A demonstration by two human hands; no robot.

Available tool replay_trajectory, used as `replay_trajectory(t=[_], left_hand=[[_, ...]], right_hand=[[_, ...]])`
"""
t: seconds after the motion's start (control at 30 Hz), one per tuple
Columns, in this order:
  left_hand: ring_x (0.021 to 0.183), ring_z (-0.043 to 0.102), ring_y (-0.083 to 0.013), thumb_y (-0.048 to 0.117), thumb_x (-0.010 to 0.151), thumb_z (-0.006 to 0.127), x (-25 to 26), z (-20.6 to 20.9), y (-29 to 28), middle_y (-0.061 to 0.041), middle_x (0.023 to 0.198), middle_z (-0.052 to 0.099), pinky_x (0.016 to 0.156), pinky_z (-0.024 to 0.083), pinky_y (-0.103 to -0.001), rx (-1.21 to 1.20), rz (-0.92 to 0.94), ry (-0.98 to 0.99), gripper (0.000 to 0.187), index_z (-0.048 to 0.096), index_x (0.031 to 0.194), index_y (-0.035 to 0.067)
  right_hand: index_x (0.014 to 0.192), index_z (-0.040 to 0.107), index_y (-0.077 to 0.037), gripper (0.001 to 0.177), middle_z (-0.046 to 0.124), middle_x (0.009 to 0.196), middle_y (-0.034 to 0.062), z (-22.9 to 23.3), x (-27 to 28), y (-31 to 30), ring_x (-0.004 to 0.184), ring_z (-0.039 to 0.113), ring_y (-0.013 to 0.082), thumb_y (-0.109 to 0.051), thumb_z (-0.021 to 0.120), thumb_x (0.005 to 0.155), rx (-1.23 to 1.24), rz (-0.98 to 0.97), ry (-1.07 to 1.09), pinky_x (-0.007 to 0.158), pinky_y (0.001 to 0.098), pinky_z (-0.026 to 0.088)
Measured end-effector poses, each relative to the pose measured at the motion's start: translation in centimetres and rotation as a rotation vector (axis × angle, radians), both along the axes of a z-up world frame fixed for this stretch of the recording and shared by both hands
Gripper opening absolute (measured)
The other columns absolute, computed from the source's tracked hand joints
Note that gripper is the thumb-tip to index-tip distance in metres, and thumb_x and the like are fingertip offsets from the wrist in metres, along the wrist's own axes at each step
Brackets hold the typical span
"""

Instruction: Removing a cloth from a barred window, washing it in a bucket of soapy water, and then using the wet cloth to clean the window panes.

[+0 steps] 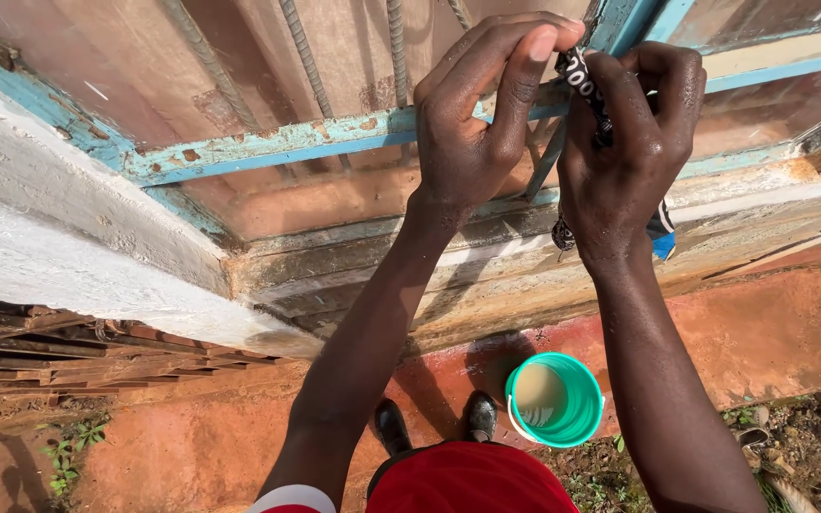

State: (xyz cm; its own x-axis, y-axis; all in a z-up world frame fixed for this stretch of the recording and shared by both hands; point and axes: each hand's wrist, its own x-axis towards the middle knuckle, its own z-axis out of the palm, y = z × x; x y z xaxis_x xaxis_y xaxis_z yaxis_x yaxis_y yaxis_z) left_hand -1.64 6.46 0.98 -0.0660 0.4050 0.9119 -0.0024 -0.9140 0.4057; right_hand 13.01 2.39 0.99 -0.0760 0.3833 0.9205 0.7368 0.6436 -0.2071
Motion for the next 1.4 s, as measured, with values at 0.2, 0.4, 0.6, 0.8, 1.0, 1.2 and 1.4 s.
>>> replay_trajectory(t=[0.2, 0.4, 0.6, 0.8, 1.0, 1.2, 1.4], left_hand=[[0.081, 0.073, -0.0125, 0.014, 0.11, 0.06, -2.0, 0.4, -1.0, -0.006, 0.092, 0.075, 0.071, 0.06, -0.025, 0.086, 0.257, -0.023, 0.018, 0.072, 0.101, 0.004], [0.063, 0.058, -0.0115, 0.009, 0.106, 0.062, -3.8, 0.1, -1.3, -0.004, 0.073, 0.064, 0.054, 0.043, -0.027, 0.066, 0.313, 0.015, 0.023, 0.067, 0.084, 0.004], [0.065, 0.056, -0.0156, 0.004, 0.102, 0.068, -4.1, -0.1, -0.8, -0.005, 0.072, 0.061, 0.055, 0.04, -0.032, 0.176, 0.4, 0.13, 0.019, 0.066, 0.083, 0.004], [0.065, 0.058, -0.018, 0.004, 0.096, 0.074, -3.8, -0.5, -0.4, -0.006, 0.072, 0.061, 0.059, 0.043, -0.034, 0.285, 0.527, 0.209, 0.019, 0.066, 0.079, 0.004], [0.065, 0.059, -0.0196, 0.006, 0.096, 0.073, -3.7, -0.5, -0.5, -0.006, 0.071, 0.061, 0.06, 0.045, -0.035, 0.272, 0.563, 0.222, 0.019, 0.066, 0.079, 0.005], [0.066, 0.059, -0.0194, 0.004, 0.097, 0.068, -3.7, -1.2, -0.7, -0.007, 0.072, 0.063, 0.056, 0.043, -0.032, 0.141, 0.424, 0.122, 0.015, 0.068, 0.081, 0.003], [0.07, 0.06, -0.0199, 0.008, 0.102, 0.064, -4.5, -0.9, -1.2, -0.008, 0.076, 0.065, 0.059, 0.046, -0.032, 0.126, 0.364, 0.131, 0.02, 0.068, 0.084, 0.001]], right_hand=[[0.12, 0.069, 0.001, 0.029, 0.05, 0.114, 0.0121, -0.5, -0.3, -0.2, 0.105, 0.053, 0.0251, 0.016, 0.071, 0.096, -0.036, -0.002, -0.091, 0.086, 0.0367, 0.049], [0.126, 0.069, 0.0, 0.031, 0.051, 0.115, 0.0131, -0.2, 1.2, -0.3, 0.104, 0.056, 0.0247, 0.016, 0.072, 0.099, -0.056, 0.003, -0.062, 0.085, 0.0376, 0.049], [0.13, 0.069, -0.003, 0.038, 0.052, 0.116, 0.0103, -0.8, 1.5, -0.1, 0.109, 0.056, 0.0233, 0.017, 0.068, 0.098, -0.066, -0.06, -0.104, 0.087, 0.0383, 0.048], [0.116, 0.07, 0.0, 0.028, 0.044, 0.107, 0.0148, 0.6, -1.3, -0.8, 0.107, 0.05, 0.03, 0.016, 0.072, 0.093, -0.101, -0.149, -0.107, 0.088, 0.043, 0.046], [0.12, 0.068, 0.002, 0.032, 0.047, 0.113, 0.0135, -0.9, -1.6, -0.3, 0.105, 0.054, 0.0264, 0.02, 0.064, 0.093, -0.168, -0.088, -0.043, 0.091, 0.0416, 0.047], [0.119, 0.068, 0.002, 0.027, 0.049, 0.115, 0.014, -1.1, -3.0, -0.7, 0.106, 0.055, 0.0273, 0.017, 0.066, 0.097, -0.177, -0.102, -0.023, 0.089, 0.0413, 0.048], [0.118, 0.071, 0.002, 0.026, 0.051, 0.112, 0.0134, -0.7, -4.1, -0.9, 0.102, 0.059, 0.0246, 0.018, 0.065, 0.098, -0.204, 0.056, -0.001, 0.086, 0.038, 0.051]])
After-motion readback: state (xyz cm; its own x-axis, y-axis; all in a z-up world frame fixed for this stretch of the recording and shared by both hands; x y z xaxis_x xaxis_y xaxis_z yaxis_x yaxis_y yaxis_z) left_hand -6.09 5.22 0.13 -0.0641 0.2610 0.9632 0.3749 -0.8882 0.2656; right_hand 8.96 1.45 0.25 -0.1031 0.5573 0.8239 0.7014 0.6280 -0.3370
